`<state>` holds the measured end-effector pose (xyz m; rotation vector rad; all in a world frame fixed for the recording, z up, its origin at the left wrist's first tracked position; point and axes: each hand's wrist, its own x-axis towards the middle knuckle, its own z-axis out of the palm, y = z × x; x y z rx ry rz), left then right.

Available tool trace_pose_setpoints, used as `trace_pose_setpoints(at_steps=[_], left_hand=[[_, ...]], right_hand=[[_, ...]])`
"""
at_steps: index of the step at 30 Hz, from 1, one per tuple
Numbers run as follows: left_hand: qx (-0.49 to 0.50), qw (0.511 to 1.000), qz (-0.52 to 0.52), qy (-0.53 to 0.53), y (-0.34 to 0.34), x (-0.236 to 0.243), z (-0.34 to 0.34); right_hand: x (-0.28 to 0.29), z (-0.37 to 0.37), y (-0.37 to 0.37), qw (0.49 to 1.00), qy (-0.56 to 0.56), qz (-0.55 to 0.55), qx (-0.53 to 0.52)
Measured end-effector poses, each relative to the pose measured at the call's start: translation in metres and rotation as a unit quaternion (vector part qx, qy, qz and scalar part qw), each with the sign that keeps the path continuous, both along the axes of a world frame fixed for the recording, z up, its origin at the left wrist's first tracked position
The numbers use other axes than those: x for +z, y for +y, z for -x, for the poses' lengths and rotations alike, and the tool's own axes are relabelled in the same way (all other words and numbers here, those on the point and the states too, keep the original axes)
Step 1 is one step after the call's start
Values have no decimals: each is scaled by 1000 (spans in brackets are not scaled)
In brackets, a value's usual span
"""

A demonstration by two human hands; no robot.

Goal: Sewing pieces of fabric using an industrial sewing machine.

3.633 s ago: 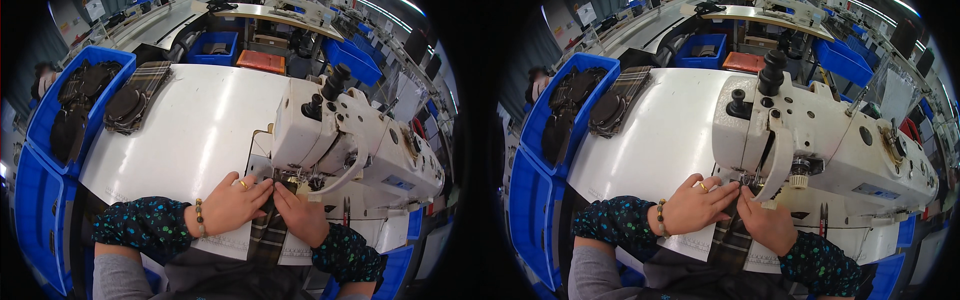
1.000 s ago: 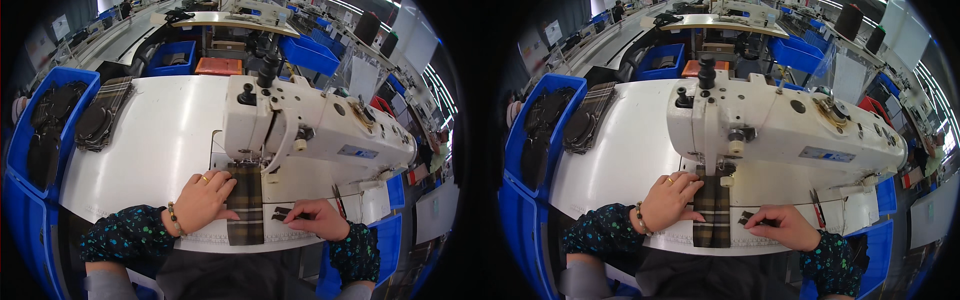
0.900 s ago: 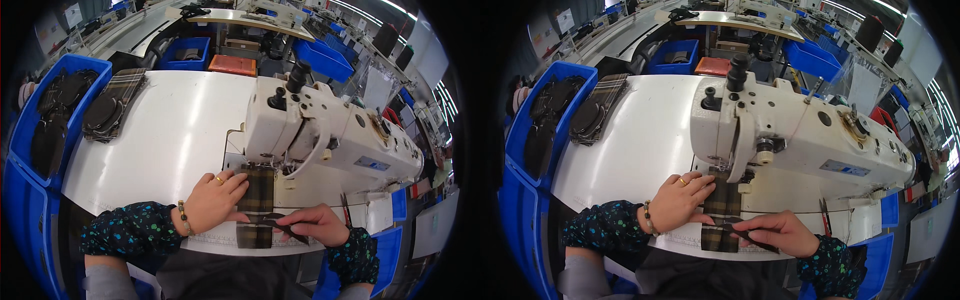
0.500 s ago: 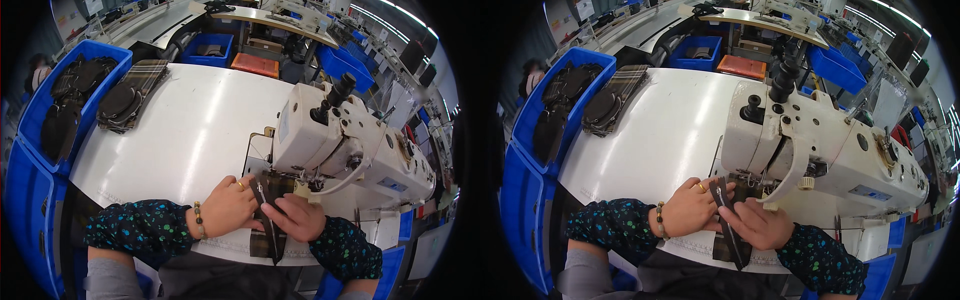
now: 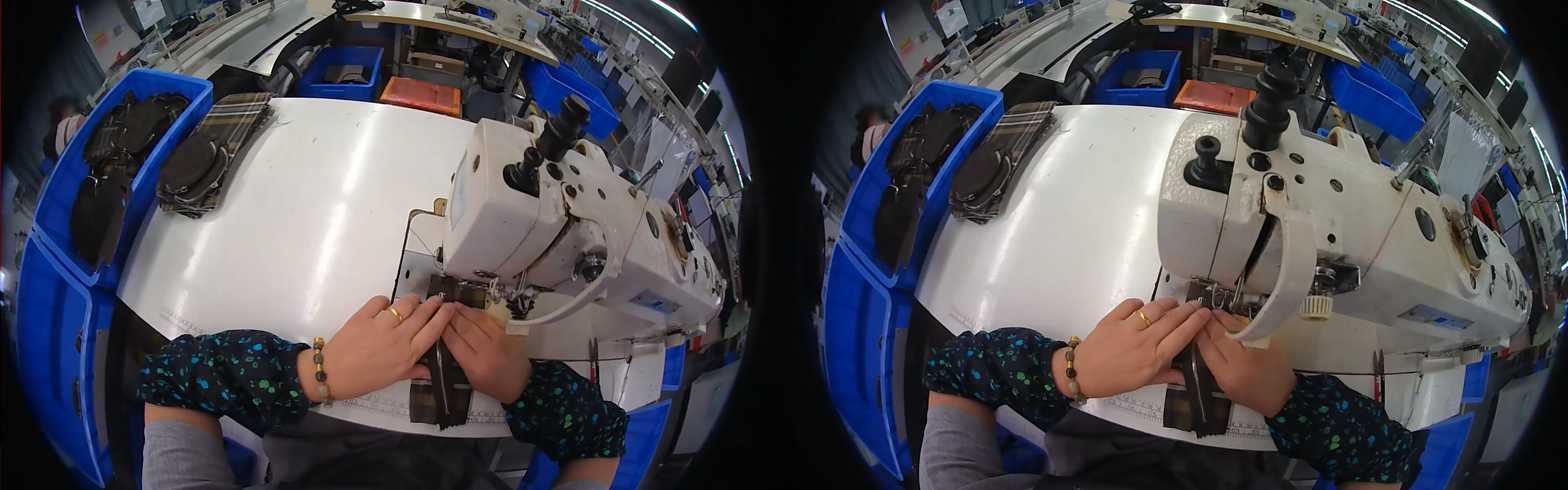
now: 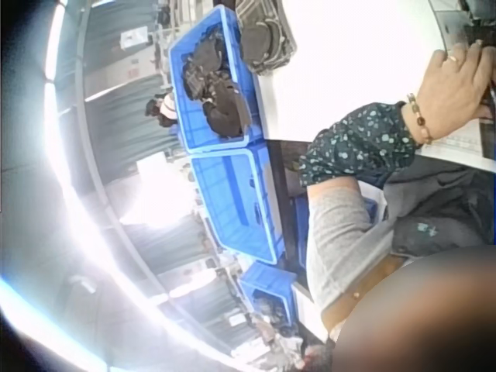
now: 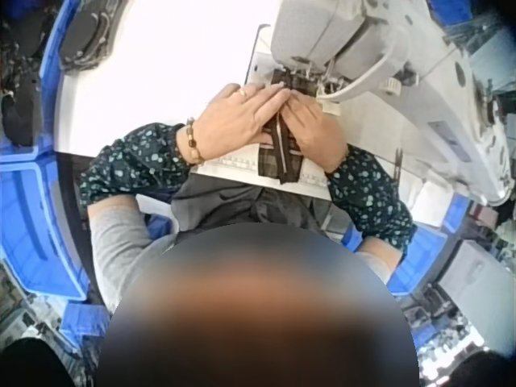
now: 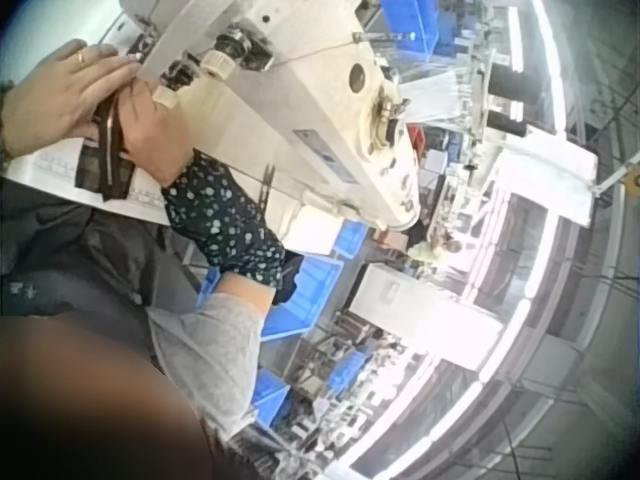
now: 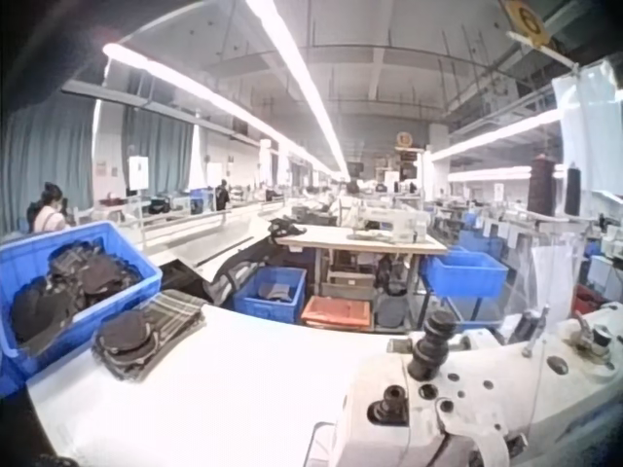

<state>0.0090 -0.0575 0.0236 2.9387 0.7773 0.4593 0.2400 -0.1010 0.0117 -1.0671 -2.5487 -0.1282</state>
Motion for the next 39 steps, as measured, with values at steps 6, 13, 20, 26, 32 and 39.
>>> trace_pose_setpoints(at_steps=[6, 13, 20, 26, 32, 39], left_hand=[[4, 999, 9, 42, 4, -1, 2], [-16, 998, 17, 55, -8, 0, 5], [10, 999, -9, 48, -11, -4, 6], [-1, 999, -20, 48, -9, -6, 6], [-3, 999, -31, 42, -4, -8, 7], [-11, 1000, 19, 9, 7, -6, 7]], right_hand=[[-2, 1, -5, 996, 1, 2, -90], [4, 2, -15, 995, -40, 38, -84], [8, 5, -15, 996, -45, 38, -74], [9, 4, -14, 995, -50, 43, -75], [9, 9, -15, 993, -2, 68, -93], [13, 12, -12, 994, -38, 56, -89]])
